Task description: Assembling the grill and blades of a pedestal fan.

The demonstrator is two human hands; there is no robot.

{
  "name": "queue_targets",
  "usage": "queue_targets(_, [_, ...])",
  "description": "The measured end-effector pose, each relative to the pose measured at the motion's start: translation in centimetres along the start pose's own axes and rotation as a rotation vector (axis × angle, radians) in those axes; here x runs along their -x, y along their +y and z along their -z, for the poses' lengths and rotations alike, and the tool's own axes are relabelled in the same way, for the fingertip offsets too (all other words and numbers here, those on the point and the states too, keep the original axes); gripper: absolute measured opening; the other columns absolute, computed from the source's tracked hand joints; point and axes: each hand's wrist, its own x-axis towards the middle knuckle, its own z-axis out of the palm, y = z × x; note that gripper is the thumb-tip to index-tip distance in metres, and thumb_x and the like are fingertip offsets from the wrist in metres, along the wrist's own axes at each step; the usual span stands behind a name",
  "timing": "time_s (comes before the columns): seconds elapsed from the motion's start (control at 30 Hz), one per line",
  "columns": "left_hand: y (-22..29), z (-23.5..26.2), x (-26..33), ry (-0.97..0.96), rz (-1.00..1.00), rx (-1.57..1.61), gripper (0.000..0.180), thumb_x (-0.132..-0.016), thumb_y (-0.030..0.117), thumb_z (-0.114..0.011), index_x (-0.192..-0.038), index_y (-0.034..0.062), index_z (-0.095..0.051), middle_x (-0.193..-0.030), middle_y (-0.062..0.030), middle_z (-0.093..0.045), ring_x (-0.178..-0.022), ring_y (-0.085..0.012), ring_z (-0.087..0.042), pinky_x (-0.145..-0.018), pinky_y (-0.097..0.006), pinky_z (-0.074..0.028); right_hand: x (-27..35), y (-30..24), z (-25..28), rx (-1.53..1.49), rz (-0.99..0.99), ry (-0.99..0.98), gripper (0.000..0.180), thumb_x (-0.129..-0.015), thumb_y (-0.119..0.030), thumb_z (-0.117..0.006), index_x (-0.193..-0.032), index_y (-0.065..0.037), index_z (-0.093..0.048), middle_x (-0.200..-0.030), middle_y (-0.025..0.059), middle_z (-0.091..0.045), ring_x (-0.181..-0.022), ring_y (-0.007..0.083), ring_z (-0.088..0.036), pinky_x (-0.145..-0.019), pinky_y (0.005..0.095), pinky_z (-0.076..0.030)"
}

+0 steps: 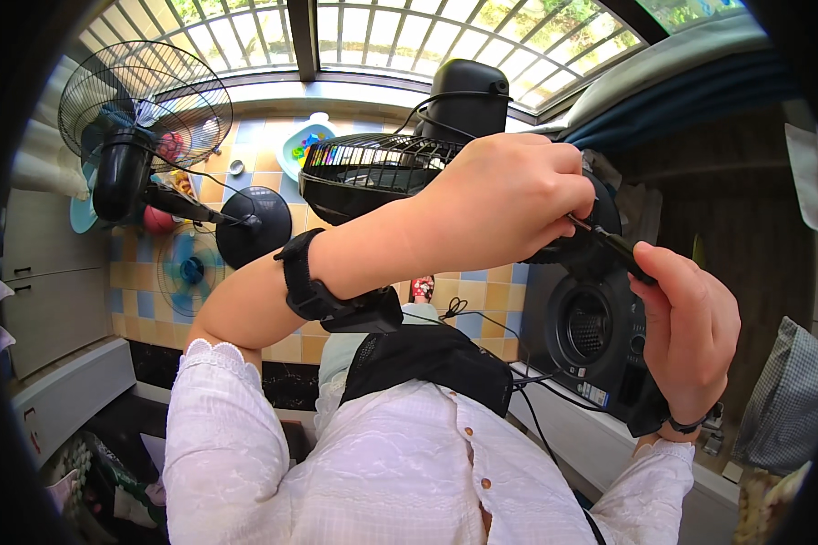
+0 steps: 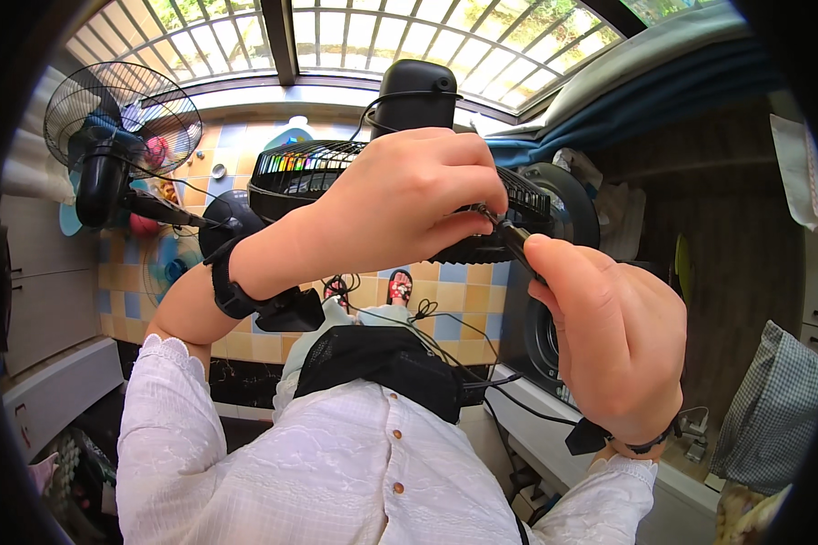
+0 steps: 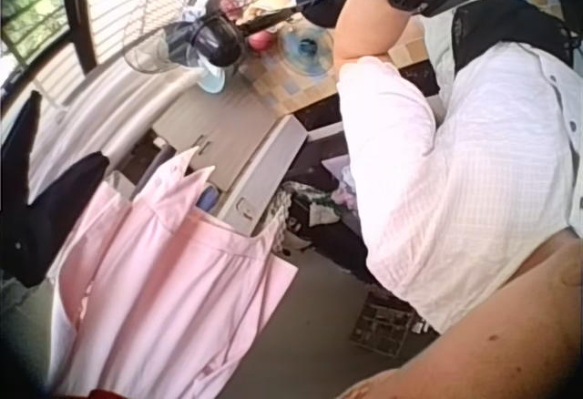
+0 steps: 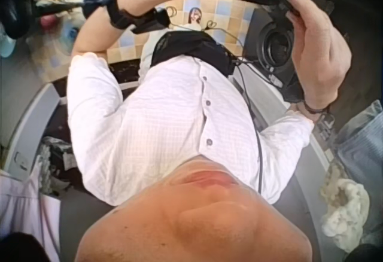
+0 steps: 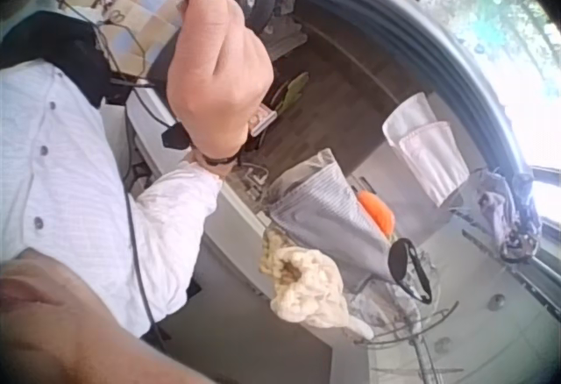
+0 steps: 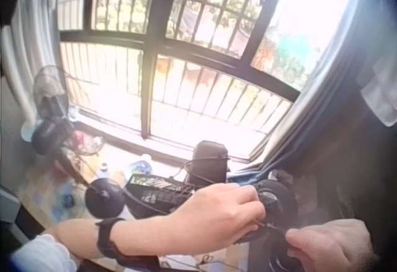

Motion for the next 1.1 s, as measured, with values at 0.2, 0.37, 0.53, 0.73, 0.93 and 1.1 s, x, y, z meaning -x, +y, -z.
queue_targets(0.2, [-0.1, -0.2, 0.0, -0.014, -0.017, 0.020, 0.009, -0.070, 0.008, -0.068, -0.074, 0.0084, -0.059, -0.076, -0.0032, -0.055, -0.071, -0.0232, -0.056, -0.062, -0.034, -0.046, -0.9, 0.5, 0.3, 0.080, 0.067, -0.048, 0.025, -0.071, -0.003, -0.069, -0.094, 0.002, -0.059, -0.080, 0.0122, -0.063, -0.061, 0.0234, -0.060, -0.050, 0.0291, -0.045])
queue_targets(0.37, [0.1, -0.1, 0.1, -0.006, -0.014, 0.000, 0.009, -0.070, 0.008, -0.067, -0.073, 0.0081, -0.059, -0.074, -0.0030, -0.054, -0.070, -0.0231, -0.055, -0.062, -0.034, -0.045, -1.6, 1.2, 0.9, 0.285, 0.129, -0.185, 0.026, -0.075, -0.016, -0.066, -0.090, 0.003, -0.057, -0.072, 0.0087, -0.055, -0.056, 0.0215, -0.054, -0.048, 0.0295, -0.042])
queue_targets(0.53, [0.0, 0.0, 0.0, -0.003, -0.009, 0.020, 0.009, -0.070, 0.008, -0.068, -0.072, 0.0083, -0.059, -0.075, -0.0028, -0.054, -0.070, -0.0231, -0.055, -0.063, -0.034, -0.045, -1.4, 1.1, 1.2, 0.130, 0.131, -0.240, 0.027, -0.073, -0.011, -0.066, -0.093, 0.004, -0.057, -0.075, 0.0097, -0.057, -0.057, 0.0219, -0.056, -0.048, 0.0299, -0.043])
queue_targets(0.73, [0.0, 0.0, 0.2, -0.019, -0.010, 0.026, 0.009, -0.070, 0.008, -0.068, -0.072, 0.0083, -0.059, -0.075, -0.0026, -0.054, -0.070, -0.0232, -0.055, -0.063, -0.034, -0.045, -2.1, 1.9, 1.2, 0.131, 0.246, -0.236, 0.027, -0.071, -0.006, -0.067, -0.094, 0.005, -0.058, -0.074, 0.0103, -0.057, -0.057, 0.0207, -0.056, -0.047, 0.0297, -0.043])
queue_targets(0.93, [-0.3, 0.1, 0.3, -0.022, -0.014, 0.054, 0.010, -0.068, 0.008, -0.069, -0.075, 0.0080, -0.061, -0.077, -0.0028, -0.056, -0.072, -0.0228, -0.056, -0.065, -0.034, -0.046, -2.6, 1.9, 1.0, 0.298, 0.367, -0.252, 0.021, -0.079, -0.017, -0.062, -0.085, 0.002, -0.057, -0.061, 0.0034, -0.046, -0.047, 0.0134, -0.041, -0.042, 0.0264, -0.031])
queue_targets(1.1, [-0.2, 0.2, 0.4, -0.035, 0.003, 0.068, 0.012, -0.067, 0.008, -0.070, -0.076, 0.0079, -0.062, -0.078, -0.0030, -0.056, -0.073, -0.0229, -0.057, -0.065, -0.034, -0.046, -2.7, 1.1, 1.7, 0.355, 0.224, -0.375, 0.030, -0.081, -0.029, -0.061, -0.080, 0.000, -0.052, -0.060, 0.0053, -0.042, -0.049, 0.0197, -0.040, -0.045, 0.0310, -0.030])
